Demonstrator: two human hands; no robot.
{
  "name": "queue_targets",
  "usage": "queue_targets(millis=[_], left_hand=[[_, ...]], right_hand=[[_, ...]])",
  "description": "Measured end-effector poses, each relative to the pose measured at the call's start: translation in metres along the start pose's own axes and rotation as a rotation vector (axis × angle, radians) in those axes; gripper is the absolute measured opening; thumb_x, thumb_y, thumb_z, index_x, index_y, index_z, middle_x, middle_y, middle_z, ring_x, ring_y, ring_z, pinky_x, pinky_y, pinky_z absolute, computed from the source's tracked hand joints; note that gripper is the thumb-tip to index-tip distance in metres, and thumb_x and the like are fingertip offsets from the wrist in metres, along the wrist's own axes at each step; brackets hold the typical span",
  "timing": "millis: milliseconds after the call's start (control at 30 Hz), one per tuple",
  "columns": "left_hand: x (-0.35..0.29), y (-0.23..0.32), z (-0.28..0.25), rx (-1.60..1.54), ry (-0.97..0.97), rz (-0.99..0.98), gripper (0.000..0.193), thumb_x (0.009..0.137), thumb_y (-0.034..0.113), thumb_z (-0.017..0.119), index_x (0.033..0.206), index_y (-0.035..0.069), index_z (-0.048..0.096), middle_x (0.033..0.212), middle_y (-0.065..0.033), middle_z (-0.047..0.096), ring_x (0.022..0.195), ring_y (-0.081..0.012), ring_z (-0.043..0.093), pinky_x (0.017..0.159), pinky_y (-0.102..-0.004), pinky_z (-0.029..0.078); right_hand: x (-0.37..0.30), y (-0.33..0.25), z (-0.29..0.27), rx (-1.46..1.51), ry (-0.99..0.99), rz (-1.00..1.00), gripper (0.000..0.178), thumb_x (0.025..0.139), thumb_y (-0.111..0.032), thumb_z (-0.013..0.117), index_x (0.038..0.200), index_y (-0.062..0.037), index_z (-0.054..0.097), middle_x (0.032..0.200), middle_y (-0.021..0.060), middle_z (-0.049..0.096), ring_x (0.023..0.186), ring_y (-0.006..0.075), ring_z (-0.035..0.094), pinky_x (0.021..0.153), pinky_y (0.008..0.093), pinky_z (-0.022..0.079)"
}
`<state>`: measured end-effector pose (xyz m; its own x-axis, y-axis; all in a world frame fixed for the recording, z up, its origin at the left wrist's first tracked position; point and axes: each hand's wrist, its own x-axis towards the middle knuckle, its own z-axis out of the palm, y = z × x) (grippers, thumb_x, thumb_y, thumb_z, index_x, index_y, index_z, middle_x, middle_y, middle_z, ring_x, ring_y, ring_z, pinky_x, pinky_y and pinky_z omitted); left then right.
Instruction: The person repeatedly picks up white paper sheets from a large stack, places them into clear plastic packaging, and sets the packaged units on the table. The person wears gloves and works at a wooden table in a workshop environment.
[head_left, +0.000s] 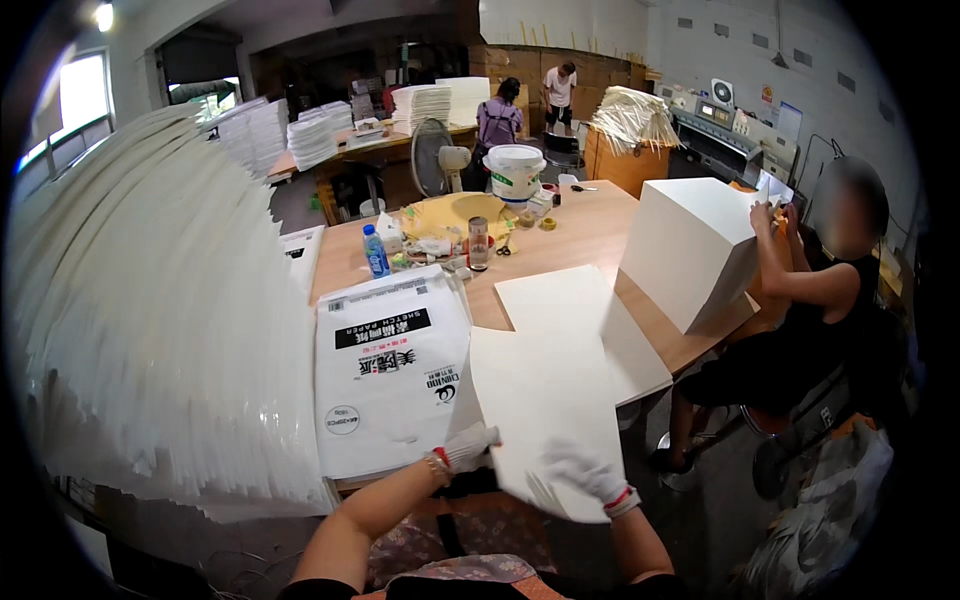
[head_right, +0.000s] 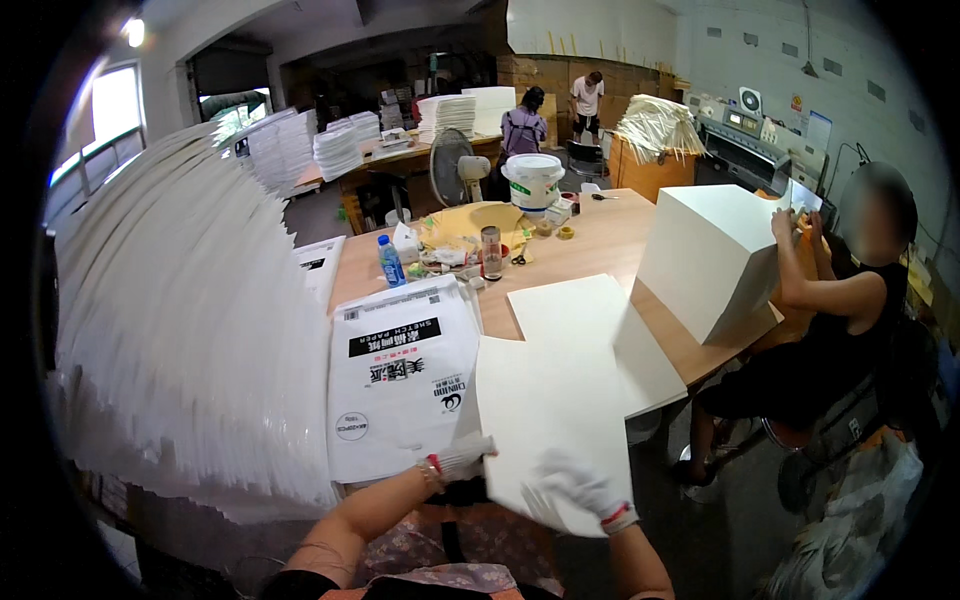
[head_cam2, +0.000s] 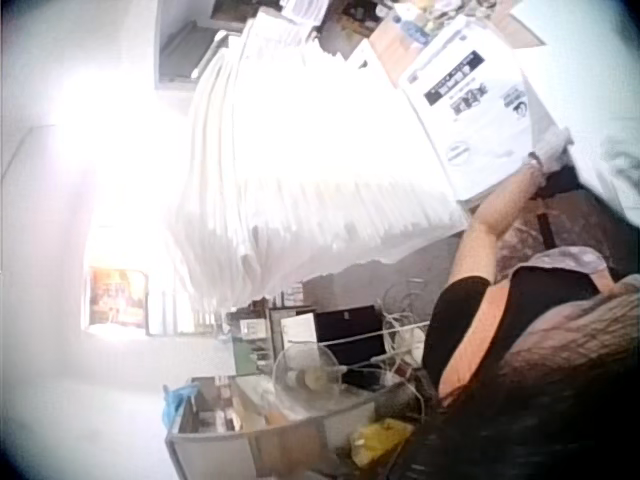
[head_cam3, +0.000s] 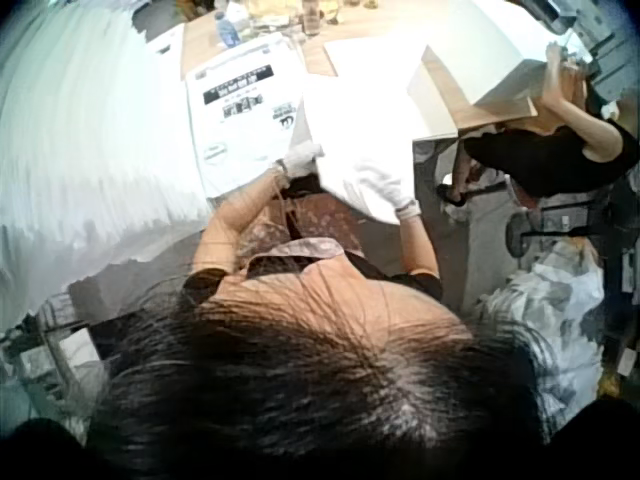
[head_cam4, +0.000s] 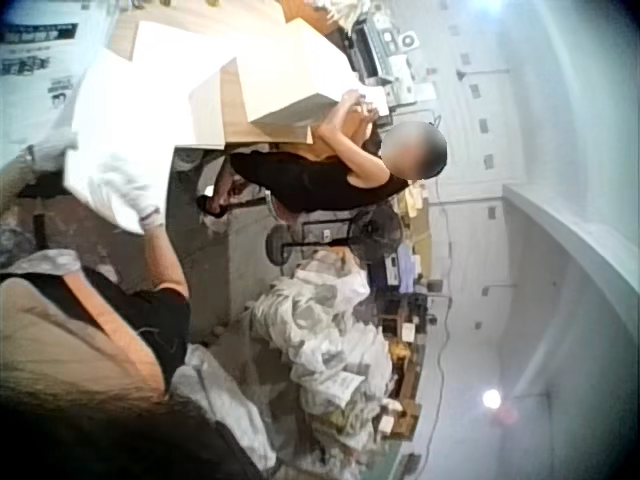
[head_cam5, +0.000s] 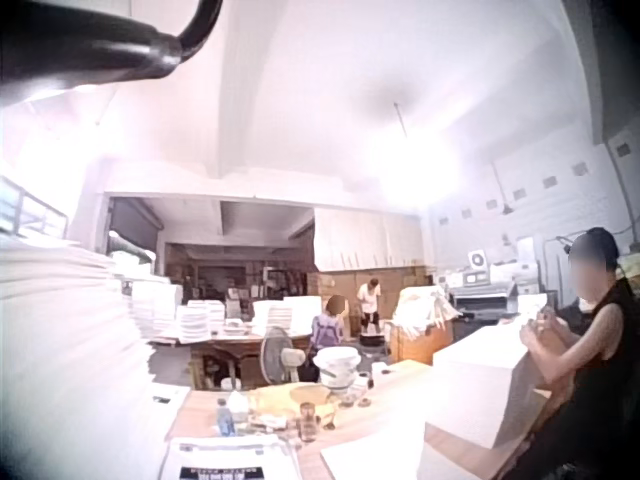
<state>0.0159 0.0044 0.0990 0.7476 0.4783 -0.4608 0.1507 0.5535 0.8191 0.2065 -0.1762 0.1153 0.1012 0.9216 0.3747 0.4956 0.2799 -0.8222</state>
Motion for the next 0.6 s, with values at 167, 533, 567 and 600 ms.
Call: queue_targets(millis=[167,533,567,600], left_hand=[[-0.07,0.013,-0.005,0.534,-0.229,0.253,0.037,0.078,0.014,0.048,0.111,-0.001,0.053,0.109,-0.0149,0.055,0.09,-0.0206,0.059,0.073,-0.0318,0.052],[-0.062,-0.035,-0.081,0.943,0.322,0.088,0.048,0.08,0.036,0.062,0.12,0.01,0.055,0.105,-0.0211,0.063,0.102,-0.032,0.06,0.091,-0.041,0.044],[-0.052,-0.056,-0.136,0.989,0.641,0.298,0.042,0.08,0.036,0.064,0.112,0.01,0.06,0.103,-0.0191,0.064,0.096,-0.0329,0.061,0.084,-0.0413,0.046],[-0.057,-0.062,-0.166,1.271,0.739,0.317,0.04,0.079,0.036,0.065,0.109,0.009,0.061,0.1,-0.0183,0.065,0.092,-0.033,0.061,0.08,-0.0411,0.047]], right_hand=[[-0.103,0.141,0.002,0.915,0.458,0.988,0.062,0.085,-0.057,0.055,0.112,-0.0018,0.06,0.099,0.0117,0.062,0.095,0.0249,0.058,0.081,0.042,0.048],[-0.041,0.02,0.078,0.401,0.444,0.523,0.028,0.086,-0.014,0.065,0.108,0.002,0.06,0.094,0.0059,0.066,0.079,0.0131,0.061,0.068,0.0275,0.05],[-0.037,0.008,0.071,0.428,0.434,0.528,0.027,0.087,-0.015,0.065,0.107,0.001,0.061,0.093,0.0053,0.066,0.077,0.0124,0.061,0.066,0.0268,0.05],[-0.034,-0.009,0.06,0.446,0.433,0.538,0.025,0.087,-0.016,0.064,0.107,-0.0001,0.061,0.091,0.0047,0.066,0.075,0.0116,0.06,0.064,0.0261,0.05]])
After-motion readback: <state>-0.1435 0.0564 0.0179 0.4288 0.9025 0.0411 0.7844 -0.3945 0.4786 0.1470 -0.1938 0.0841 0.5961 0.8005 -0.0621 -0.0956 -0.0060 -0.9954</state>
